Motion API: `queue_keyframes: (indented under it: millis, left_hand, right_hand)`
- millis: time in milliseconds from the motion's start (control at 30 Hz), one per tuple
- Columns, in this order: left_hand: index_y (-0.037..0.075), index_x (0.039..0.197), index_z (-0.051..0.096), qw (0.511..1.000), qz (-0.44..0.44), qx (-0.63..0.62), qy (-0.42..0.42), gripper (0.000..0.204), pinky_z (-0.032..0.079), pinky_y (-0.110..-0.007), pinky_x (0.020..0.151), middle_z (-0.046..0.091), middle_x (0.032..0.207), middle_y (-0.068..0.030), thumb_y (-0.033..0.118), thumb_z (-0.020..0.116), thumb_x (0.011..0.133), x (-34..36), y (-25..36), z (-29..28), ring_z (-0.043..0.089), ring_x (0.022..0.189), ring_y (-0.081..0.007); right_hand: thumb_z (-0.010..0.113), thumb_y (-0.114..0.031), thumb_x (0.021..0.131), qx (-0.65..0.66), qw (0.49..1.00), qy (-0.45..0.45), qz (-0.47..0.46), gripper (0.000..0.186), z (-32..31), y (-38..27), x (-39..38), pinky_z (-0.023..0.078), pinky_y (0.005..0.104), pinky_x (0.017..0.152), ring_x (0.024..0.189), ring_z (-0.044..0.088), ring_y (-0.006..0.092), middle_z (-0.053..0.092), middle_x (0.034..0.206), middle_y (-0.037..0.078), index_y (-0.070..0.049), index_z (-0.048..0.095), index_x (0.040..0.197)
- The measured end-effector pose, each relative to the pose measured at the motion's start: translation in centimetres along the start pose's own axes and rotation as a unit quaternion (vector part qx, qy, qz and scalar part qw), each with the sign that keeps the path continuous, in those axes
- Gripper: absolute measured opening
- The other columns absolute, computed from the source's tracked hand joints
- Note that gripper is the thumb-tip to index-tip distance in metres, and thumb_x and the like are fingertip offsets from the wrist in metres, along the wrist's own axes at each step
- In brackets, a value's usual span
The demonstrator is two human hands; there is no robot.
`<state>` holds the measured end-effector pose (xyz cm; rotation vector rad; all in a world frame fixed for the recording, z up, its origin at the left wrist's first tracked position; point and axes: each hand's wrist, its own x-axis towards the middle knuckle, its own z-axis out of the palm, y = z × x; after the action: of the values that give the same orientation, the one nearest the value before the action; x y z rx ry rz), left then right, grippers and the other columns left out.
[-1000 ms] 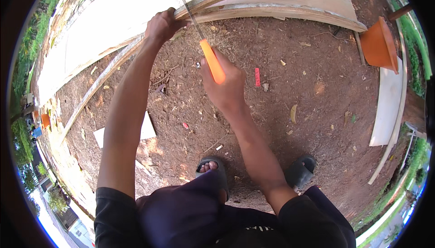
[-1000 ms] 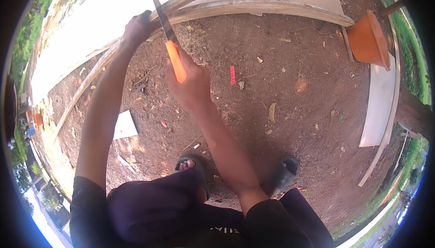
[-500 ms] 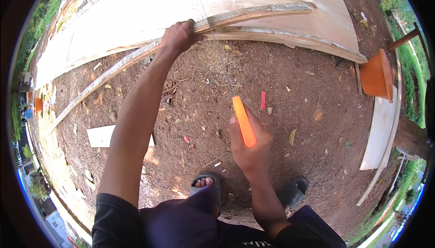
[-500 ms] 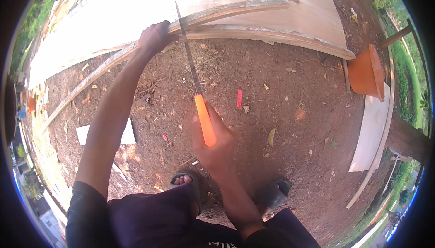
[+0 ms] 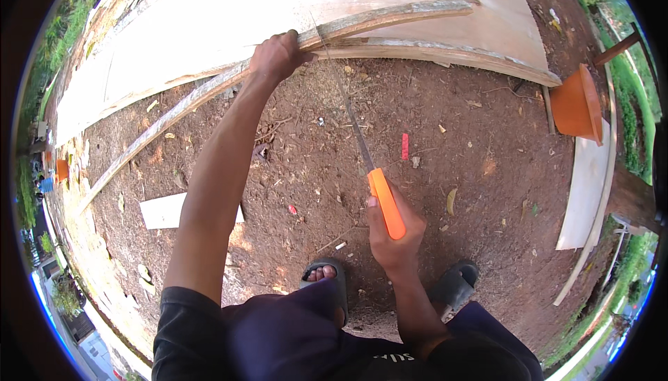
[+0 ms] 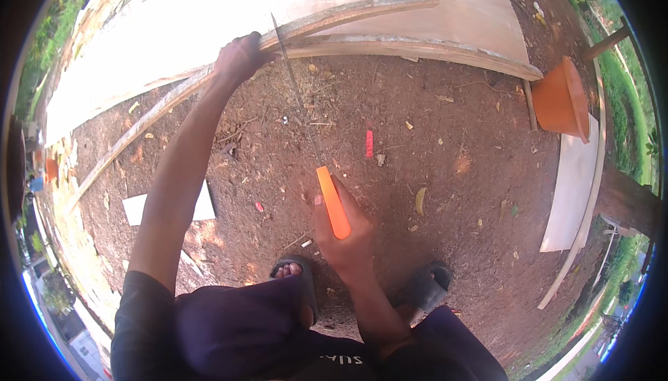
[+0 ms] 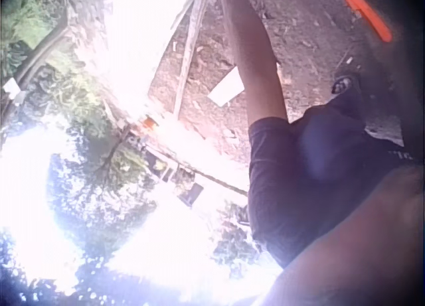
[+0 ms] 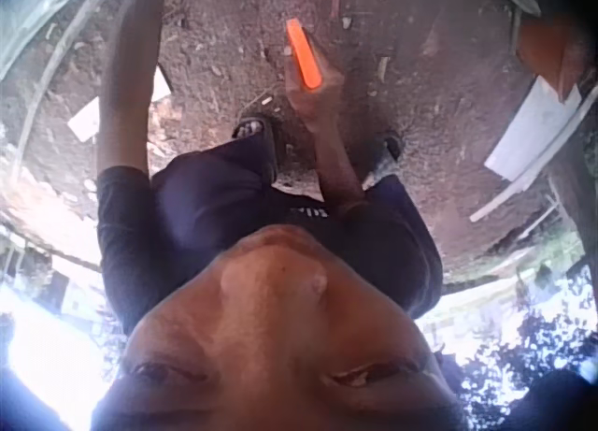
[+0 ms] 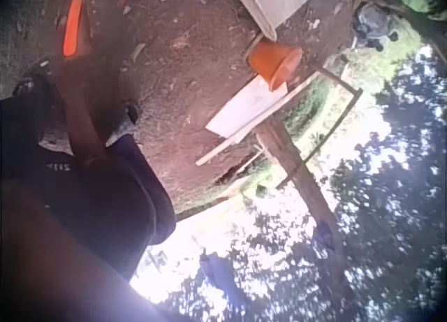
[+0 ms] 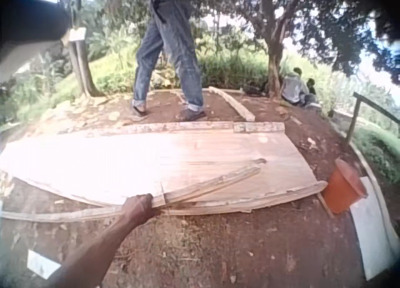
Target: The person uses a hand saw to cut a long wooden plank into smaller pieces. They position the plank on a larger board, saw through it, and then move the cut pieces aside. The person repeats this process multiple times, creating several smaller wooden segments.
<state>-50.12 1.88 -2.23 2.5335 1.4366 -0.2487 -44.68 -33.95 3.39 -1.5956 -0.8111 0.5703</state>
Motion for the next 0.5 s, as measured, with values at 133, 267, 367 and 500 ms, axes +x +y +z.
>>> queue_keyframes:
  millis: [133,267,367,500]
  left_hand:
    - [0.007,0.101,0.063,0.999,0.019,0.015,0.023,0.055,0.055,-0.045,0.073,0.073,0.087,-0.0158,0.059,0.071,0.086,-0.5,1.3,0.0,0.072,0.081,-0.0291]
    - [0.007,0.103,0.063,0.997,0.040,0.003,0.061,0.054,0.056,-0.046,0.074,0.074,0.088,-0.0153,0.058,0.072,0.087,0.2,1.3,1.1,0.072,0.082,-0.0297]
    - [0.006,0.104,0.062,1.000,0.020,0.016,0.017,0.055,0.056,-0.045,0.073,0.074,0.089,-0.0155,0.058,0.071,0.087,-0.5,0.0,0.0,0.072,0.080,-0.0291]
    - [0.006,0.103,0.061,0.999,-0.016,-0.006,-0.028,0.057,0.056,-0.045,0.071,0.074,0.087,-0.0144,0.060,0.069,0.087,-0.3,1.1,-0.3,0.072,0.077,-0.0268]
  right_hand:
    - [0.066,-0.011,0.095,-0.054,0.998,-0.004,-0.023,0.031,5.9,1.1,11.3,0.053,0.0334,0.066,0.073,0.069,0.0186,0.070,0.082,0.017,0.003,0.066,0.122]
    - [0.066,-0.015,0.095,-0.094,0.994,-0.051,-0.026,0.028,6.5,0.0,16.0,0.049,0.0345,0.063,0.067,0.062,0.0134,0.067,0.075,0.014,0.005,0.067,0.115]
    - [0.065,-0.011,0.097,0.028,0.997,-0.017,0.070,0.030,2.4,-1.3,5.0,0.053,0.0300,0.072,0.079,0.066,0.0132,0.072,0.089,0.011,0.005,0.067,0.122]
    - [0.065,-0.010,0.097,-0.012,1.000,-0.003,0.022,0.031,1.2,-1.1,3.3,0.054,0.0301,0.070,0.078,0.067,0.0125,0.072,0.091,0.011,0.004,0.066,0.124]
